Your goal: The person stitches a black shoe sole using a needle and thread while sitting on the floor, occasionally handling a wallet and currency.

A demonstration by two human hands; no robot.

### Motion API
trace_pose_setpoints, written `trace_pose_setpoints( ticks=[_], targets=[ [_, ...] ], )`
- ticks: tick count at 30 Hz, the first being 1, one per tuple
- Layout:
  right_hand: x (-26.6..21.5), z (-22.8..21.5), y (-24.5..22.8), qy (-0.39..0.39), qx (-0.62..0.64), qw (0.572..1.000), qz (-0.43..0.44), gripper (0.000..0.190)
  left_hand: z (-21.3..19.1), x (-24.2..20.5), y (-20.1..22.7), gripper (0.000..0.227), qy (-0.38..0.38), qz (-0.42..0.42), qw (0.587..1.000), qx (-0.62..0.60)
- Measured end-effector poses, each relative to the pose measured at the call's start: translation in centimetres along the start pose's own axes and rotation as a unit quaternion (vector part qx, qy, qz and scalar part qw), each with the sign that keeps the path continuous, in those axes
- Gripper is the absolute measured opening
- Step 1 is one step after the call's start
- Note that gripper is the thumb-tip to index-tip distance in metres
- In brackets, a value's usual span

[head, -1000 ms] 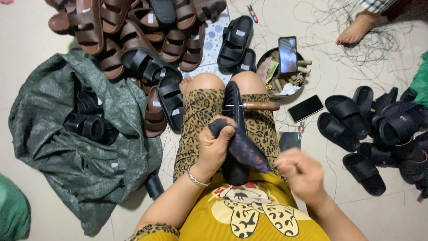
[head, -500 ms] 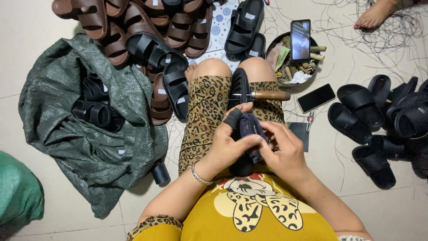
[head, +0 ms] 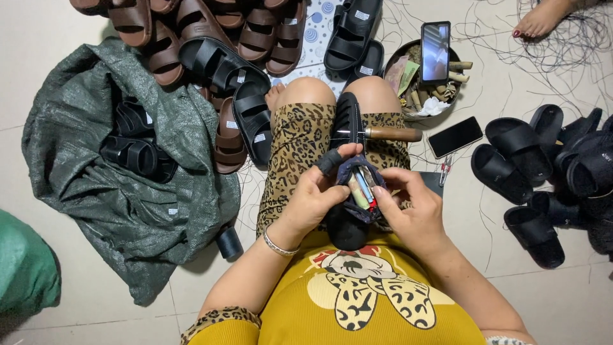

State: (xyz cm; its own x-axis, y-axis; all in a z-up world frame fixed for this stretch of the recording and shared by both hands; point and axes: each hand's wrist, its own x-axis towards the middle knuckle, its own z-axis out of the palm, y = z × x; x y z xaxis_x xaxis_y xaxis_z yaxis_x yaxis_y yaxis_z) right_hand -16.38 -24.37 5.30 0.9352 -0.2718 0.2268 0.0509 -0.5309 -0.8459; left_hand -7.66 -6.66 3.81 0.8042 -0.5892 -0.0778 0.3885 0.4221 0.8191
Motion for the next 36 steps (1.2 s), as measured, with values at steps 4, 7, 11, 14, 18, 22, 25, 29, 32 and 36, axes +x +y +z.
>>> trace_pose_setpoints(
  ticks=[4, 7, 11, 14, 18, 22, 25, 29, 32, 36],
  targets=[
    [-0.3, 0.1, -0.1, 0.027, 0.014, 1.000, -0.003, 0.017, 0.0, 0.0, -0.3, 0.069, 0.010, 0.003, 1.000, -0.005],
    [0.2, 0.0, -0.8, 0.021, 0.011, 0.999, -0.031, 0.013, 0.2, -0.1, -1.0, 0.066, 0.017, 0.008, 1.000, 0.009],
    [0.1, 0.1, -0.5, 0.007, -0.008, 0.998, -0.061, 0.015, 0.0, -0.1, -1.6, 0.060, 0.015, 0.023, 0.998, 0.064],
    [-0.3, 0.3, 0.7, 0.008, -0.020, 0.997, -0.077, 0.018, -0.4, 0.0, -2.4, 0.060, 0.013, 0.006, 0.999, 0.029],
    [0.4, 0.1, 0.4, -0.001, -0.010, 0.997, -0.081, 0.019, -0.3, 0.1, -2.4, 0.059, 0.028, -0.013, 0.999, 0.023],
    [0.5, 0.0, 0.3, -0.004, -0.014, 0.997, -0.075, 0.020, 0.4, -0.1, -1.7, 0.058, 0.040, 0.000, 0.997, 0.066],
    [0.7, -0.4, 0.0, -0.017, -0.017, 0.997, -0.069, 0.017, 0.8, -0.3, -1.9, 0.058, 0.045, 0.016, 0.992, 0.114],
    [0.7, -1.3, 0.3, -0.046, -0.087, 0.993, -0.065, 0.014, 1.0, -0.5, -2.0, 0.059, 0.032, 0.060, 0.967, 0.247],
    [0.4, -1.7, 0.7, -0.067, -0.180, 0.977, -0.089, 0.011, 1.4, -0.4, -2.3, 0.057, 0.025, 0.105, 0.946, 0.306],
    [0.3, -2.0, -0.1, -0.092, -0.249, 0.960, -0.086, 0.012, 2.0, -0.1, -2.3, 0.054, 0.013, 0.158, 0.921, 0.355]
  ],
)
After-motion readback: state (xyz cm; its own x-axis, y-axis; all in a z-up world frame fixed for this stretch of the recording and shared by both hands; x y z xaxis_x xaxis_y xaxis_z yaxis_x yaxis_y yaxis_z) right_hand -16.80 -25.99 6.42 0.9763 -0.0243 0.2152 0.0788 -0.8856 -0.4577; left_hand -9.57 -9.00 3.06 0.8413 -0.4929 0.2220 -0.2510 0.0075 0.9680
